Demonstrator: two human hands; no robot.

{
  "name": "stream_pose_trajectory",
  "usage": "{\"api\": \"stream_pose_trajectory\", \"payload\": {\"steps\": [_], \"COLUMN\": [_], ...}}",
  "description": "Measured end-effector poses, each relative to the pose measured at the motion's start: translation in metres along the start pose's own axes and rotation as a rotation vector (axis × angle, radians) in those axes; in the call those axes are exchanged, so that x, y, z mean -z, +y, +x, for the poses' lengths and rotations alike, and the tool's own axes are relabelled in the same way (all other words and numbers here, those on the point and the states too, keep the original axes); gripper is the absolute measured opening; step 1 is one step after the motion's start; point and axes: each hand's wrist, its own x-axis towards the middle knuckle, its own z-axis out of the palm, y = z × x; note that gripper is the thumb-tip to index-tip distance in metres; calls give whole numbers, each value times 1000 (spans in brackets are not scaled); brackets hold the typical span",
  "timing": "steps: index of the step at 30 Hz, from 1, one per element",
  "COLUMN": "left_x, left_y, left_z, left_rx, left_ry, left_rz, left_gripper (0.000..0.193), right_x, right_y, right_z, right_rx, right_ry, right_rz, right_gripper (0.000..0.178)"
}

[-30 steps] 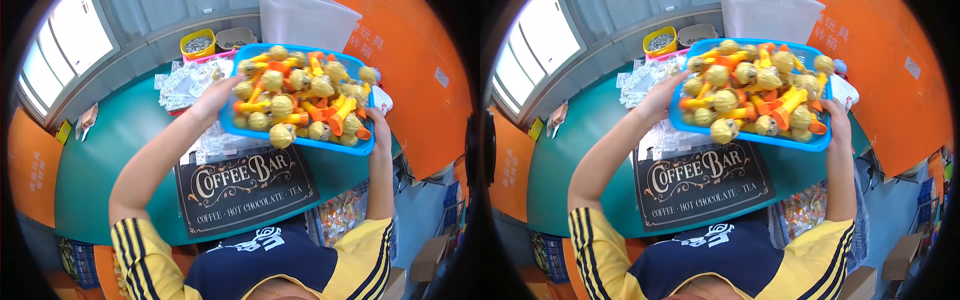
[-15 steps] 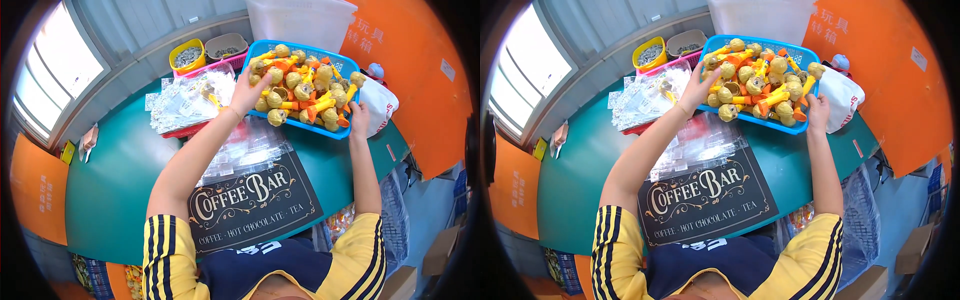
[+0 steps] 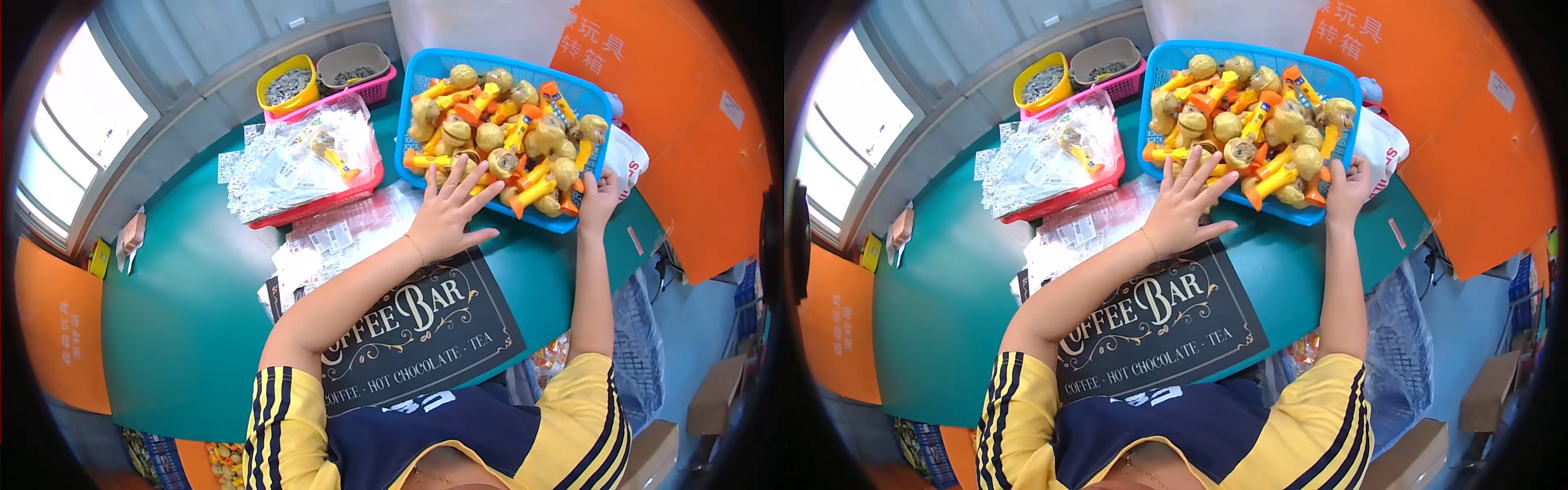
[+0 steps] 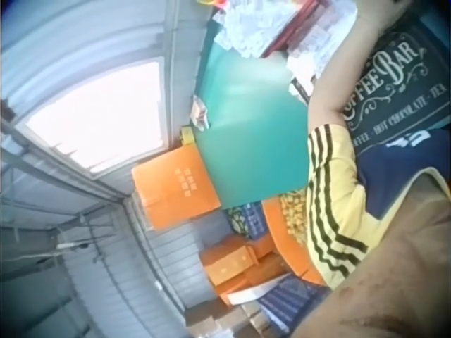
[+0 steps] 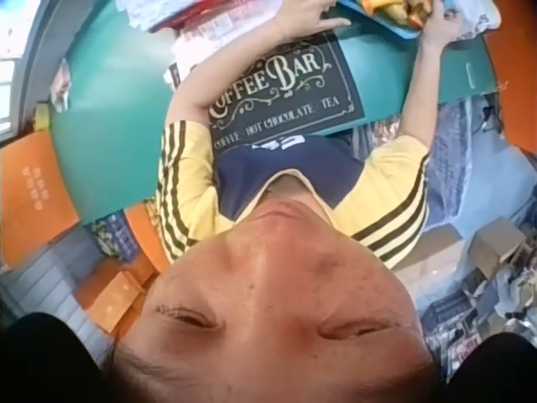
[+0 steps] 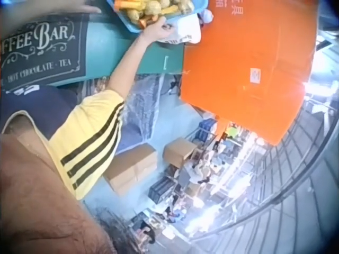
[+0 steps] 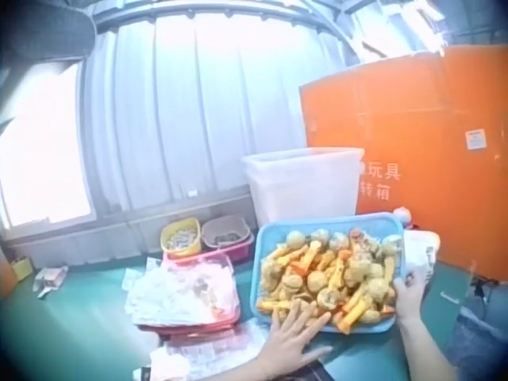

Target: Picking up small plastic toy components and placing them into clear plastic bags.

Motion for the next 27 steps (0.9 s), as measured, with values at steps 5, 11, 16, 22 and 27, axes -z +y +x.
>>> {"api": "stream_pose_trajectory", "payload": {"steps": [5, 11, 16, 22, 27], "left_x": [-28, -45, -27, 4, 25], "left_y": [-15, -35, -26, 27, 87], "left_z": [0, 6, 11, -10, -33], "left_rx": [14, 100, 240, 156, -376], "left_ry": [31, -11, 2, 148, -335], "left_rz": [5, 90, 19, -252, -594], "left_gripper": [62, 53, 40, 38, 43], "right_x": [10, -36, -70, -69, -61], "right_y": [47, 71, 67, 61, 58], "right_z": [-2, 6, 31, 26, 23], "right_rx": [472, 362, 507, 391, 375], "right_ry": [69, 147, 345, 254, 236], "right_rz": [-436, -435, -670, -633, -655], "right_gripper": [12, 22, 32, 32, 32]}}
